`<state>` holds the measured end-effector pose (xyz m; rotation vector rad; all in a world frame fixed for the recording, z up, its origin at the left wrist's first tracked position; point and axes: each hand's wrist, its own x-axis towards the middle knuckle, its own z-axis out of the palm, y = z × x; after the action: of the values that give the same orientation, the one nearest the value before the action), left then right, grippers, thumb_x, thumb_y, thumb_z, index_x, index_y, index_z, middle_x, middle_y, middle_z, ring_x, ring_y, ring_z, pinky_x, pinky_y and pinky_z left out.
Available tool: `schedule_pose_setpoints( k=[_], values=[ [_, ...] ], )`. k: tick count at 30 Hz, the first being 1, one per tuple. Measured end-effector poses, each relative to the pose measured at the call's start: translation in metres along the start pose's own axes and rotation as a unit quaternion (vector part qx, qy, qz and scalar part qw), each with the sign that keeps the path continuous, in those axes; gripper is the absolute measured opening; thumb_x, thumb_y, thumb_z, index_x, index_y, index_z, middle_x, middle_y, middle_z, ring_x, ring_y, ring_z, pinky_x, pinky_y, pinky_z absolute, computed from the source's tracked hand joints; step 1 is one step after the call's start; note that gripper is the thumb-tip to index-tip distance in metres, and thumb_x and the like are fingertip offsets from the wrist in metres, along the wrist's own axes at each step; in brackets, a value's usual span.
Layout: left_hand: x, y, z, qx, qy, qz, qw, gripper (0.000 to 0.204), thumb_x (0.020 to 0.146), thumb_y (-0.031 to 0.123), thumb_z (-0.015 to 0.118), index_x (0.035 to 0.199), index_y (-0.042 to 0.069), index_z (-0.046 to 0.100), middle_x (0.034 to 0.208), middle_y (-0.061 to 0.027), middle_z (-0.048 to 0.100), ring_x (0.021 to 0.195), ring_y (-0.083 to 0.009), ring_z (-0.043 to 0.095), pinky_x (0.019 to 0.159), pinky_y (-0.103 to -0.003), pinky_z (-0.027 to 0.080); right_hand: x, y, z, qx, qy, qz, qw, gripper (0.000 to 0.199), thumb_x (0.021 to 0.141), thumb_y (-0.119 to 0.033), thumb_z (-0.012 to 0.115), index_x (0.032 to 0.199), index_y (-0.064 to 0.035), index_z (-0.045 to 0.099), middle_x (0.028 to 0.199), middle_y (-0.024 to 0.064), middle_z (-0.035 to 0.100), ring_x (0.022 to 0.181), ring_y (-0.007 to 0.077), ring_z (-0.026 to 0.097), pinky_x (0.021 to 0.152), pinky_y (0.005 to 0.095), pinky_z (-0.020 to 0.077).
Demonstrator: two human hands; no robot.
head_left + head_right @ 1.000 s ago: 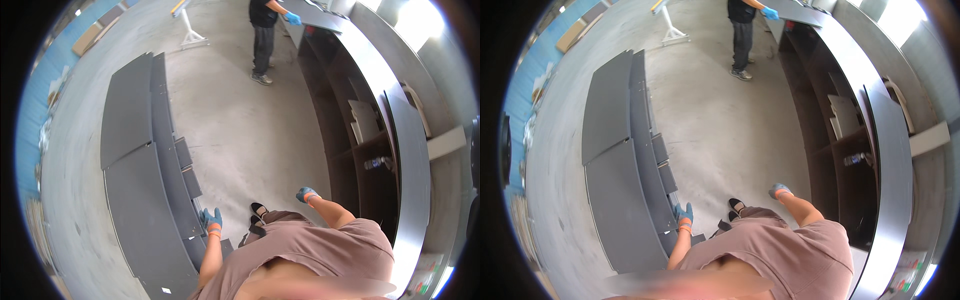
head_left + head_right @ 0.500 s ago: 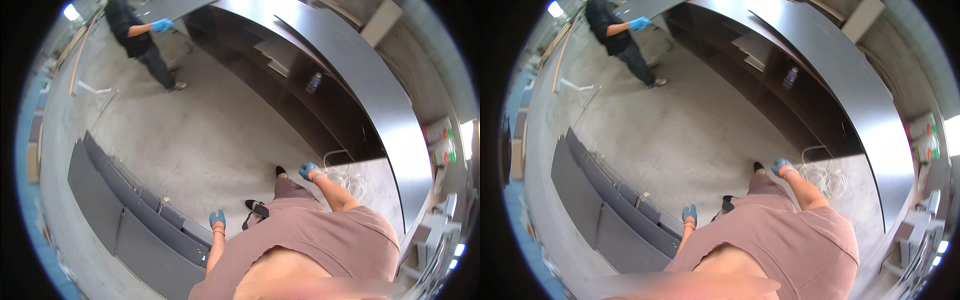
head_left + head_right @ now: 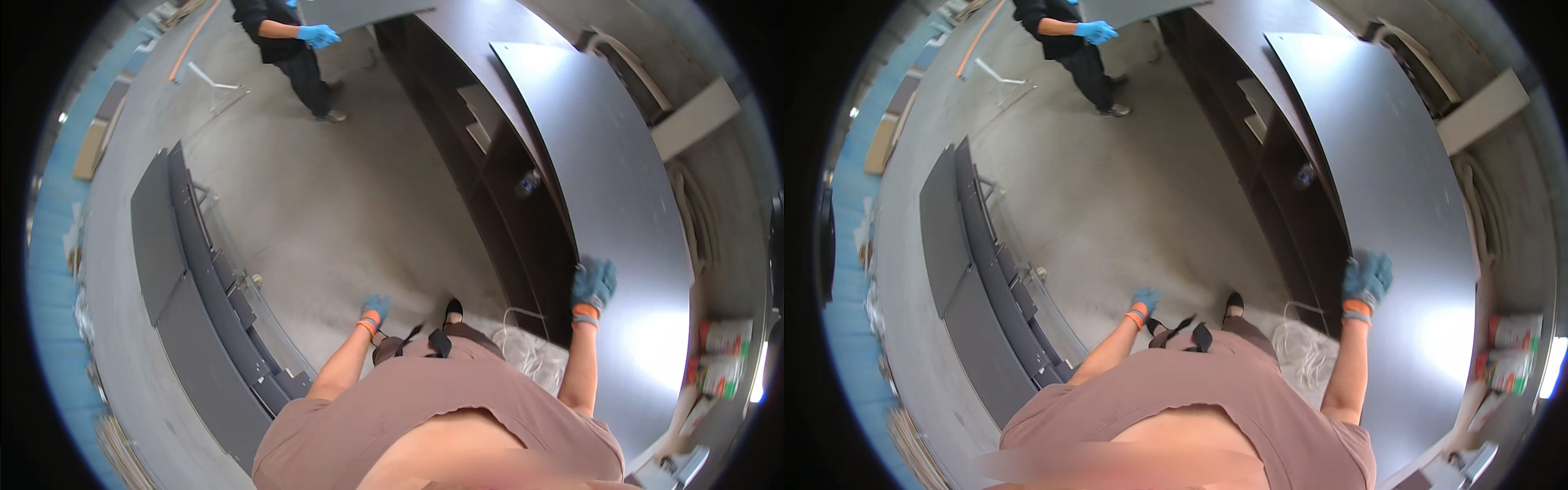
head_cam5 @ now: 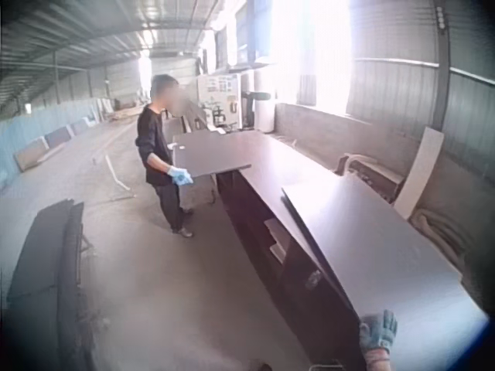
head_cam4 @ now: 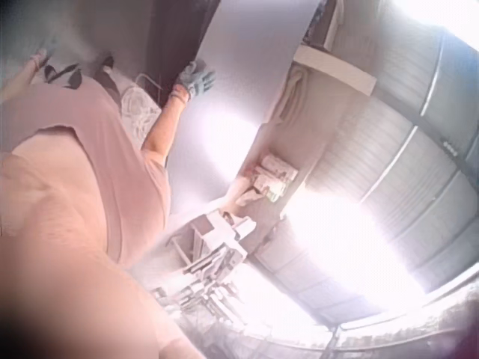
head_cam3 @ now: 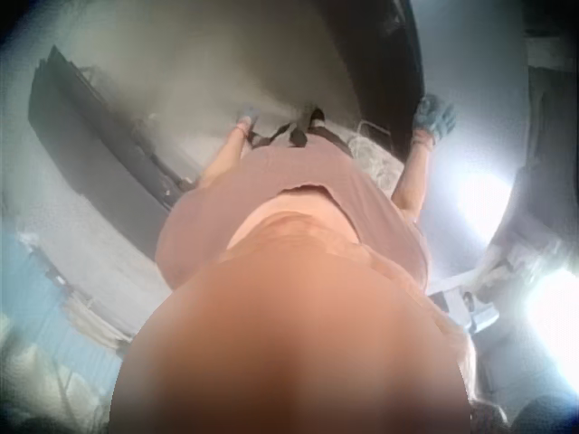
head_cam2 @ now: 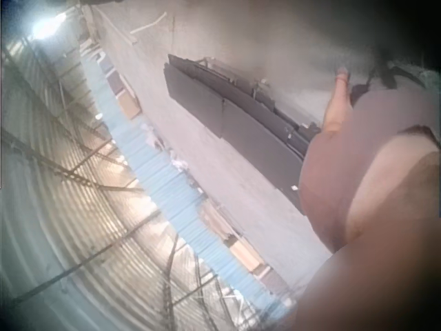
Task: The person lifts and stacks large gray panels on the floor in a warehouse. They handle the panels one at a time, aligning them into a growing pile while a coworker assists nearby.
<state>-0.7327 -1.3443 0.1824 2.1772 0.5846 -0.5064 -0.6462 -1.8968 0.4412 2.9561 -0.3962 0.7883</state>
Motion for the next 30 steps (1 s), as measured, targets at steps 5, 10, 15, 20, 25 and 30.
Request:
schedule_pose_setpoints(
  k=[5, 10, 15, 20, 25, 30],
  values=[
    [-0.049, 0.100, 0.061, -0.008, -0.064, 0.052, 0.997, 0.044, 0.089, 0.043, 0.064, 0.104, 0.002, 0.070, 0.095, -0.0136, 0.071, 0.087, -0.0225, 0.065, 0.084, -0.038, 0.051, 0.019, 0.073, 0.008, 0.006, -0.151, 0.151, 0.977, 0.069, 0.089, -0.052, 0.057, 0.141, -0.0064, 0.046, 0.150, 0.0193, 0.039, 0.141, 0.0349, 0.032, 0.116, 0.0453, 0.0248],
    [-0.106, 0.077, 0.058, -0.004, -0.116, -0.053, 0.992, 0.046, 0.090, 0.044, 0.059, 0.104, 0.002, 0.070, 0.097, -0.0150, 0.071, 0.088, -0.0282, 0.065, 0.084, -0.039, 0.050, 0.020, 0.062, 0.011, 0.035, -0.155, 0.160, 0.974, 0.067, 0.091, -0.050, 0.056, 0.142, -0.0082, 0.046, 0.151, 0.0183, 0.038, 0.142, 0.0344, 0.031, 0.116, 0.0459, 0.0256],
    [-0.104, -0.015, 0.058, -0.040, -0.033, -0.197, 0.979, 0.049, 0.091, 0.048, 0.051, 0.100, 0.003, 0.071, 0.099, -0.0163, 0.072, 0.089, -0.0357, 0.065, 0.083, -0.043, 0.049, 0.018, 0.063, 0.006, 0.032, -0.145, 0.164, 0.975, 0.066, 0.092, -0.051, 0.055, 0.141, -0.0084, 0.046, 0.151, 0.0174, 0.038, 0.142, 0.0344, 0.032, 0.116, 0.0454, 0.0261],
    [-0.135, -0.074, 0.069, -0.370, 0.045, -0.262, 0.890, 0.023, 0.092, 0.035, 0.061, 0.080, 0.016, 0.057, 0.062, -0.0023, 0.043, 0.050, -0.0152, 0.041, 0.044, -0.033, 0.033, 0.022, 0.066, 0.005, 0.018, -0.135, 0.162, 0.977, 0.065, 0.093, -0.051, 0.053, 0.141, -0.0079, 0.046, 0.150, 0.0176, 0.040, 0.141, 0.0342, 0.034, 0.115, 0.0441, 0.0277],
    [-0.208, -0.093, 0.110, -0.405, 0.039, -0.391, 0.825, 0.025, 0.091, 0.038, 0.062, 0.085, 0.014, 0.058, 0.062, -0.0027, 0.045, 0.048, -0.0166, 0.041, 0.045, -0.034, 0.035, 0.021, 0.061, 0.005, -0.003, -0.120, 0.128, 0.985, 0.068, 0.093, -0.056, 0.049, 0.141, -0.0077, 0.047, 0.149, 0.0179, 0.041, 0.140, 0.0344, 0.035, 0.115, 0.0436, 0.0291],
    [-0.251, -0.148, 0.165, -0.165, 0.003, -0.245, 0.955, 0.042, 0.092, 0.047, 0.057, 0.080, 0.008, 0.062, 0.063, -0.0073, 0.056, 0.052, -0.0221, 0.051, 0.050, -0.041, 0.042, 0.014, 0.084, 0.024, 0.012, -0.117, 0.113, 0.987, 0.068, 0.091, -0.059, 0.051, 0.137, -0.0082, 0.051, 0.144, 0.0146, 0.048, 0.135, 0.0326, 0.041, 0.113, 0.0447, 0.0316]
  ],
)
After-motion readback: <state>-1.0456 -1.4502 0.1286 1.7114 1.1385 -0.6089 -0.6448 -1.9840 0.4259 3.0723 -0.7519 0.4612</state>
